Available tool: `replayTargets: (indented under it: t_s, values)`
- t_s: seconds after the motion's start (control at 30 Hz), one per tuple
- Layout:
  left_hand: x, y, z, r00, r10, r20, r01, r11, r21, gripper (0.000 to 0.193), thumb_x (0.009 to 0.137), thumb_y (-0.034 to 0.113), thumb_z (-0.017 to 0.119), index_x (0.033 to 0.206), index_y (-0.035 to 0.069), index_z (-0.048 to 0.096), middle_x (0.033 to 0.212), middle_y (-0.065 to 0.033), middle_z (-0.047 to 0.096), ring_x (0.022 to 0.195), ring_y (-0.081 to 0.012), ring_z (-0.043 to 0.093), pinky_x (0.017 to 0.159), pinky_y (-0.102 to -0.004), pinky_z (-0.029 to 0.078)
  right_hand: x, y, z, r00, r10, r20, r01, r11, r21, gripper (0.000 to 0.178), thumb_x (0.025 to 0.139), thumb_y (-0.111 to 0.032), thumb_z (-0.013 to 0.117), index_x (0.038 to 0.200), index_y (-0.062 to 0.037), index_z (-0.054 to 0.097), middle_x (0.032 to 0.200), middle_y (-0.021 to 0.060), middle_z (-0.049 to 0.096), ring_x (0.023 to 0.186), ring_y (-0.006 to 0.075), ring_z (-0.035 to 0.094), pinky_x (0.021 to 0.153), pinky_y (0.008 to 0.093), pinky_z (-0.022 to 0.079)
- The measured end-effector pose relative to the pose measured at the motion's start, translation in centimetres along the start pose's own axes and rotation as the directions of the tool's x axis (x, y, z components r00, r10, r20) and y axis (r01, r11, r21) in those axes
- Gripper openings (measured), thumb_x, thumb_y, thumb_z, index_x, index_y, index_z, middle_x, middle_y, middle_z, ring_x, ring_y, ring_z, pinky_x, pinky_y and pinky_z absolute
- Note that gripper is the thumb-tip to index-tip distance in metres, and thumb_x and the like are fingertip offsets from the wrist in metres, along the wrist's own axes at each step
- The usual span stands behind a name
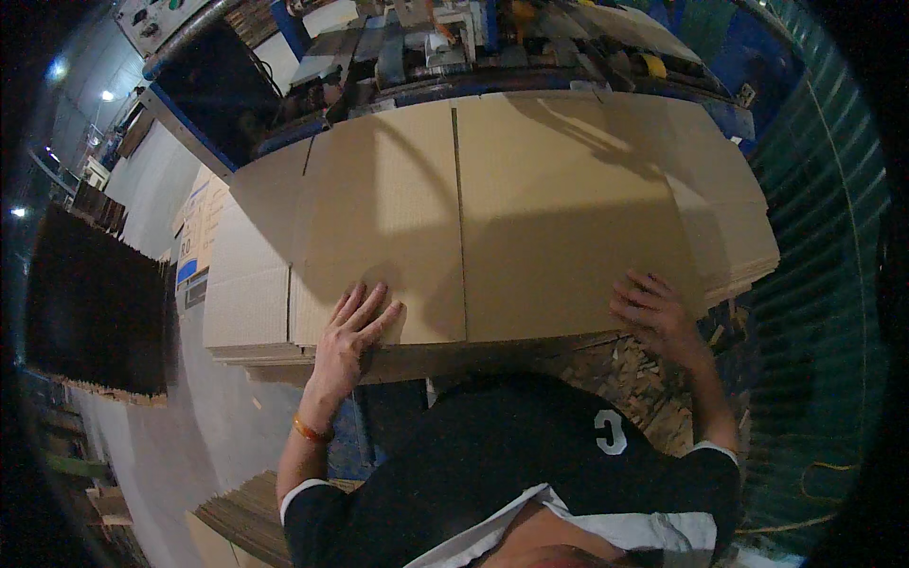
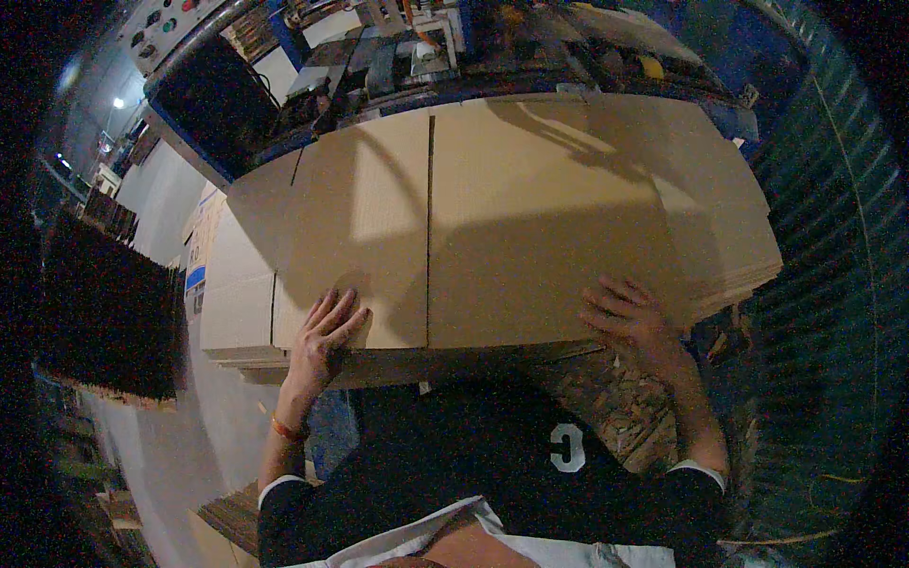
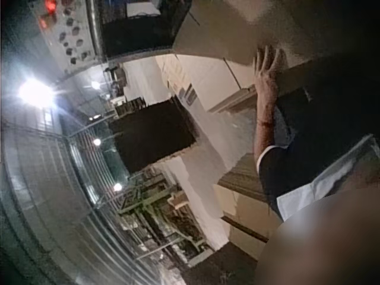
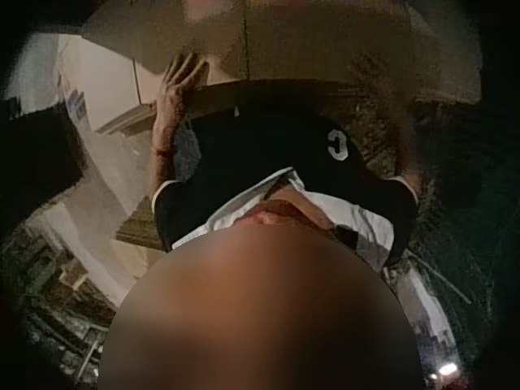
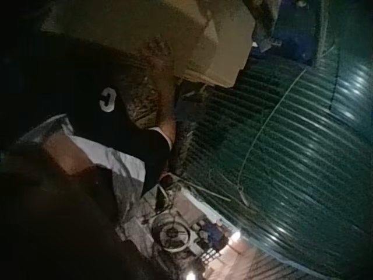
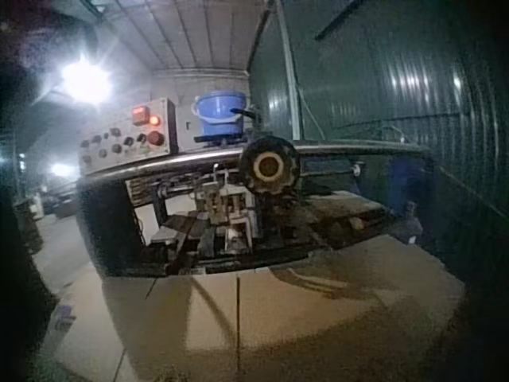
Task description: The person repeatedly picks up flat cardboard sheets from a stack and places them onto a machine table, aligning them by hand. The person continues this repetitive stacking action throughout the clip.
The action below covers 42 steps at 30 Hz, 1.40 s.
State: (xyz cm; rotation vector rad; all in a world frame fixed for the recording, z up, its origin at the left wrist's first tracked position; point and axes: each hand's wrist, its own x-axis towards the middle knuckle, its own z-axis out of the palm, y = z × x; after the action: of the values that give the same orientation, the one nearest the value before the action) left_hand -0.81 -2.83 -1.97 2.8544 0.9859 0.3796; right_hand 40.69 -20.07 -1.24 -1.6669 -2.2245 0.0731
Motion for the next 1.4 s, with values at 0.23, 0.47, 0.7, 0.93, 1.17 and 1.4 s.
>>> replayTargets:
  t_s: [0.23,0.47,0.7,0.93,1.17,1.4]
  values:
    - [2.0,-1.1,-0.8,1.000,0.012,0.008,-0.012,0.999,-0.049,0.046,0.082,0.016,0.039,0.126,0.018,0.053,0.137,-0.0106,0.042,0.128,-0.0357,0.035,0.108,-0.0456,0.025,1.9,5.2,0.9,0.997,-0.030,0.064,0.035,0.997,-0.076,0.055,0.069,-0.037,0.071,0.118,-0.0144,0.057,0.134,0.0072,0.045,0.128,0.0291,0.037,0.105,0.0463,0.028]
    - [8.3,-3.7,0.0,0.983,0.024,-0.184,-0.061,0.979,-0.194,0.048,0.077,0.006,0.054,0.125,0.015,0.053,0.132,-0.0149,0.045,0.124,-0.0338,0.040,0.106,-0.0428,0.028,6.8,12.6,0.1,0.980,0.145,0.137,-0.109,0.965,-0.239,0.063,0.070,-0.046,0.068,0.122,-0.0127,0.054,0.137,0.0084,0.041,0.127,0.0297,0.036,0.104,0.0438,0.027]
    - [18.4,-8.6,1.4,0.923,0.080,-0.376,-0.101,0.994,-0.038,0.049,0.081,0.005,0.055,0.129,0.013,0.047,0.129,-0.0186,0.045,0.120,-0.0368,0.042,0.101,-0.0423,0.033,15.6,18.2,1.6,0.916,0.382,-0.123,-0.401,0.859,-0.319,0.058,0.077,-0.055,0.057,0.120,-0.0162,0.056,0.126,0.0114,0.048,0.112,0.0328,0.045,0.096,0.0470,0.036]
    - [19.0,-11.3,0.0,0.918,0.004,-0.396,0.082,0.977,0.198,0.079,0.075,0.025,0.068,0.139,0.008,0.025,0.131,-0.0227,0.041,0.121,-0.0390,0.039,0.102,-0.0452,0.029,15.1,17.0,1.6,0.793,0.437,-0.424,-0.589,0.728,-0.352,0.065,0.083,-0.044,0.056,0.136,-0.0142,0.035,0.136,0.0156,0.036,0.123,0.0339,0.036,0.100,0.0508,0.029]
    - [-7.0,-27.3,1.8,0.435,-0.139,-0.890,0.885,0.251,0.393,0.074,0.075,0.053,0.064,0.123,0.000,0.044,0.114,-0.0175,0.054,0.097,-0.0346,0.054,0.085,-0.0472,0.043,-3.3,17.4,1.0,0.062,0.664,-0.745,-0.843,0.434,0.316,0.080,0.081,-0.050,0.055,0.137,-0.0007,0.027,0.140,0.0304,0.023,0.131,0.0432,0.020,0.108,0.0453,0.020]
    - [-16.9,-30.7,10.1,0.147,-0.944,-0.296,0.432,0.331,-0.839,0.070,0.085,0.054,0.046,0.142,0.018,0.024,0.142,-0.0127,0.032,0.125,-0.0362,0.034,0.096,-0.0600,0.029,-4.7,19.0,3.9,-0.124,0.763,-0.635,-0.941,0.114,0.320,0.083,0.081,-0.056,0.052,0.134,0.0044,0.030,0.138,0.0331,0.023,0.129,0.0471,0.020,0.107,0.0463,0.020]
